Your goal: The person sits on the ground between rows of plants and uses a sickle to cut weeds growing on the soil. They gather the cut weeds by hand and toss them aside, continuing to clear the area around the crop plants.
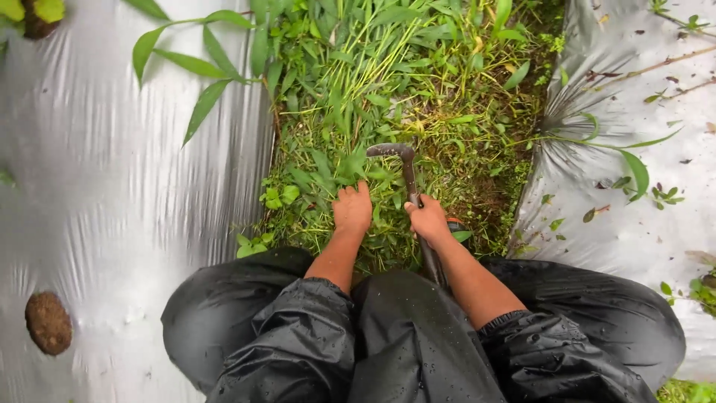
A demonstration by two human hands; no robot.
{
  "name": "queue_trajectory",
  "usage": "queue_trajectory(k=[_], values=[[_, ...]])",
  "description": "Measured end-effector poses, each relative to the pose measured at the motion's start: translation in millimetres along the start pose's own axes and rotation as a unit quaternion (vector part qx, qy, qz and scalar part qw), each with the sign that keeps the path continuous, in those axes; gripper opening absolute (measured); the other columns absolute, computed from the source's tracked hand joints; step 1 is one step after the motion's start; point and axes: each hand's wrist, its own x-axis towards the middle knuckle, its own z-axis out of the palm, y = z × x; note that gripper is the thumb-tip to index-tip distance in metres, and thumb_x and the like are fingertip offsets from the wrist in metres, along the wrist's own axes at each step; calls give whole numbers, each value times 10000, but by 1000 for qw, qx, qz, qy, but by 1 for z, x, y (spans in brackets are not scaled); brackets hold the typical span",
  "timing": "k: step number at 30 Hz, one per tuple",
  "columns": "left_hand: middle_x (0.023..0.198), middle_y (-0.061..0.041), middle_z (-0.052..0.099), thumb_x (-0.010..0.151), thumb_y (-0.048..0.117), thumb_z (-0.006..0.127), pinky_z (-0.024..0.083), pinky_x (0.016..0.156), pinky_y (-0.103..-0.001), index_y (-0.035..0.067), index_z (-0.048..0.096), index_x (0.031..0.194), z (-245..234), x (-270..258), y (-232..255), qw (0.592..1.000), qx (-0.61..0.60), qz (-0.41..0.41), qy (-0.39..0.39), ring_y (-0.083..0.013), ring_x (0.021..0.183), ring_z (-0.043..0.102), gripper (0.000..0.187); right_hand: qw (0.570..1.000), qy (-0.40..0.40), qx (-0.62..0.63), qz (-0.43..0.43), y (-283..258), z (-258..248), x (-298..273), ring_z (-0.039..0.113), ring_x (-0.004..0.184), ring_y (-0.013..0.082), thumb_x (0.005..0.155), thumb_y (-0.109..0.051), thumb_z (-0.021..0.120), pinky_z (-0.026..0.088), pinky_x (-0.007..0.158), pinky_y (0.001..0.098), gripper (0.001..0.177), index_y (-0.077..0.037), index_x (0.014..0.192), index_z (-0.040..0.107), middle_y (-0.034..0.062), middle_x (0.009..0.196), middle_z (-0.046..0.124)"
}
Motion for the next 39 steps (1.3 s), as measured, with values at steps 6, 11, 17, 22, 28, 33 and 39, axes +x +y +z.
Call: queue_trajectory(k=[6,11,17,22,28,33,39], values=[[1021,-231,686,1019,109,550,613,678,-541,75,621,1228,-4,-17,-27,999,-31,9,4,-385,991,694,223,999,-17,-28,10,33,10,9,685,526,207,1017,-203,590,615,439,376,590,154,1466,453,220,847,689],[1049,-231,634,973,67,652,633,721,-560,35,638,1195,-10,-20,-58,997,-60,8,41,-386,1011,670,224,999,-34,-24,-7,13,4,-42,684,529,220,1038,-181,552,630,427,370,579,172,1474,407,240,849,663],[1127,-222,548,925,66,751,617,794,-581,33,616,1228,-77,-37,-75,973,-182,-42,133,-394,1097,603,333,996,10,74,-39,4,7,-49,693,568,232,1038,-201,585,635,429,367,618,176,1483,379,235,864,648],[1472,-177,342,921,176,771,347,1071,-695,259,418,1497,-94,-40,-64,980,-164,-50,104,-392,1382,290,680,993,65,86,-40,10,7,-36,699,570,239,1038,-221,597,641,440,371,591,150,1467,431,206,849,641],[1725,-248,36,873,134,679,-16,1205,-765,262,198,1673,-175,-85,-7,975,-185,121,15,-445,1598,-26,941,990,74,117,-38,4,1,-37,686,614,243,1065,-207,549,632,481,360,562,166,1466,423,201,877,612],[1725,-260,-112,734,776,781,67,1076,-897,437,18,1667,-128,-76,13,960,138,195,-148,-586,1545,-72,1252,992,79,98,-31,-13,-5,-49,671,603,203,1085,-216,524,622,506,350,569,154,1495,387,171,840,625],[1710,-241,148,845,176,848,250,990,-908,476,100,1657,-27,-36,-15,941,253,207,-92,-614,1527,99,1144,996,71,54,-22,-5,-5,-40,683,572,206,1075,-261,542,614,541,362,612,136,1511,378,166,750,661]])
